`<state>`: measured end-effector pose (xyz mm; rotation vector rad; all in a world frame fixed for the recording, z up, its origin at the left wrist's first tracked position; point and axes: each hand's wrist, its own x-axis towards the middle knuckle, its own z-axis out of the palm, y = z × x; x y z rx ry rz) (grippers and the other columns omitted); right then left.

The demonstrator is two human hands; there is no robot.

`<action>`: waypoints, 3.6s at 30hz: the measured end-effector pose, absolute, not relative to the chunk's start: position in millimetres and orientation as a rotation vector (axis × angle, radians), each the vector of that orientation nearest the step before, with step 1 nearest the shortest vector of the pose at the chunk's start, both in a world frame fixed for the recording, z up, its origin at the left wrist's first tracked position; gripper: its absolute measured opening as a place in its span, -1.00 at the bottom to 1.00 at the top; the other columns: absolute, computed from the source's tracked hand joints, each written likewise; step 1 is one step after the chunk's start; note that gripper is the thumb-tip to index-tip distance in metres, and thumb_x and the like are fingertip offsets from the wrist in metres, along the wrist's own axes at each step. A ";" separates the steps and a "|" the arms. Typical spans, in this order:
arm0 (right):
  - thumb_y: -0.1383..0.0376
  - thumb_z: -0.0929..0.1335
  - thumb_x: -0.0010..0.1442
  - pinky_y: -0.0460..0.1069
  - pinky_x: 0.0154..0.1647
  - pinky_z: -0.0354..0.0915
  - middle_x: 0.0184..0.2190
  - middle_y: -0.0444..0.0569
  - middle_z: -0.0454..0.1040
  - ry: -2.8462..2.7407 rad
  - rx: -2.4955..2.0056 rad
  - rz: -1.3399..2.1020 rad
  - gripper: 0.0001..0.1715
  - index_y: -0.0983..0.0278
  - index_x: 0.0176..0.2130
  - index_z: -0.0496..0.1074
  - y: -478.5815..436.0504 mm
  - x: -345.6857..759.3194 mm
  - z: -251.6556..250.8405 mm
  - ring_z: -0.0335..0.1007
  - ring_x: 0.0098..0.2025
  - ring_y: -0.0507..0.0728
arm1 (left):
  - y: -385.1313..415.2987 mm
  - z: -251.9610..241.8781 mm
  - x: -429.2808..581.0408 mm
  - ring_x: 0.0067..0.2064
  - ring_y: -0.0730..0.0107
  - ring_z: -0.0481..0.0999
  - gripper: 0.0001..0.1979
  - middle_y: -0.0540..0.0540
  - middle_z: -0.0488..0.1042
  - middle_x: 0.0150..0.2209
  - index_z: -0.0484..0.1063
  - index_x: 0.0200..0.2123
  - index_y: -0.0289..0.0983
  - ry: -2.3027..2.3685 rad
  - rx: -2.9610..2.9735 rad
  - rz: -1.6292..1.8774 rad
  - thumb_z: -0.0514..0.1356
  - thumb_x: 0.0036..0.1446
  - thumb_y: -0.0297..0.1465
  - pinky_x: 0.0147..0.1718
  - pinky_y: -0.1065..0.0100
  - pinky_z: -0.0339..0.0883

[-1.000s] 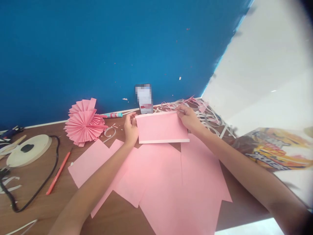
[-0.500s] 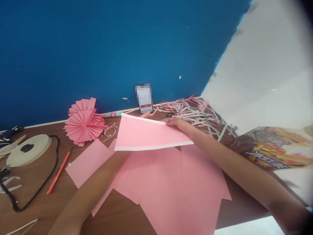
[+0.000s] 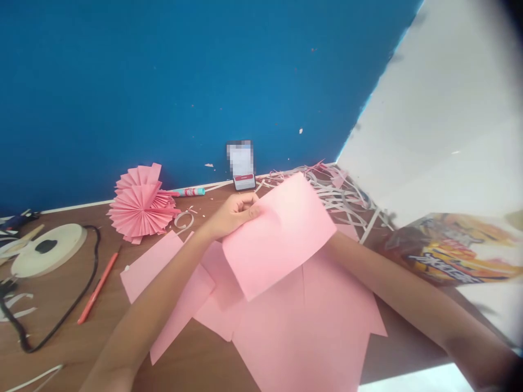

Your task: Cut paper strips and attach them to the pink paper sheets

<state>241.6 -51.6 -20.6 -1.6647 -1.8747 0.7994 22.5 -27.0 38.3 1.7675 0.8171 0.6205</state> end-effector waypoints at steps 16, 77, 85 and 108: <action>0.22 0.41 0.03 -0.06 -0.35 0.25 -0.42 -0.14 0.48 -1.347 -1.060 1.264 -0.76 0.25 -0.27 0.38 -44.9 218.6 -38.5 0.36 -0.40 0.02 | 8.5 20.8 -13.4 -0.36 0.37 0.35 -0.72 -0.02 0.44 -0.33 0.38 -0.25 -0.21 1.019 2.286 0.038 0.02 0.20 -0.15 -0.43 0.40 0.08; 0.13 0.34 0.15 -0.01 -0.38 0.19 -0.52 -0.11 0.53 -1.691 -1.635 0.335 -0.78 0.20 -0.42 0.47 -52.6 226.4 -49.3 0.39 -0.48 0.12 | -14.8 -18.6 28.5 -0.40 0.42 0.28 -0.64 0.03 0.31 -0.47 0.26 -0.44 -0.26 1.003 2.172 0.407 -0.09 0.26 -0.15 -0.41 0.39 0.06; 0.28 0.22 0.22 -0.01 -0.35 0.19 -0.41 -0.08 0.51 -1.750 -1.557 0.286 -0.80 0.20 -0.27 0.43 -53.9 223.9 -47.9 0.39 -0.39 0.14 | -14.7 -25.2 31.0 -0.45 0.46 0.23 -0.65 0.05 0.28 -0.51 0.39 -0.38 -0.27 0.953 2.062 0.454 0.09 0.15 -0.08 -0.44 0.42 0.05; 0.35 0.16 0.21 0.18 -0.15 0.11 -0.10 0.29 0.39 -2.197 -1.860 -0.409 -0.63 0.41 -0.17 0.48 -35.4 251.0 -35.2 0.18 -0.05 0.37 | -19.1 -31.7 33.1 -0.47 0.46 0.29 -0.73 0.05 0.34 -0.49 0.37 -0.13 -0.21 0.974 1.919 0.536 0.03 0.20 -0.20 -0.47 0.46 0.09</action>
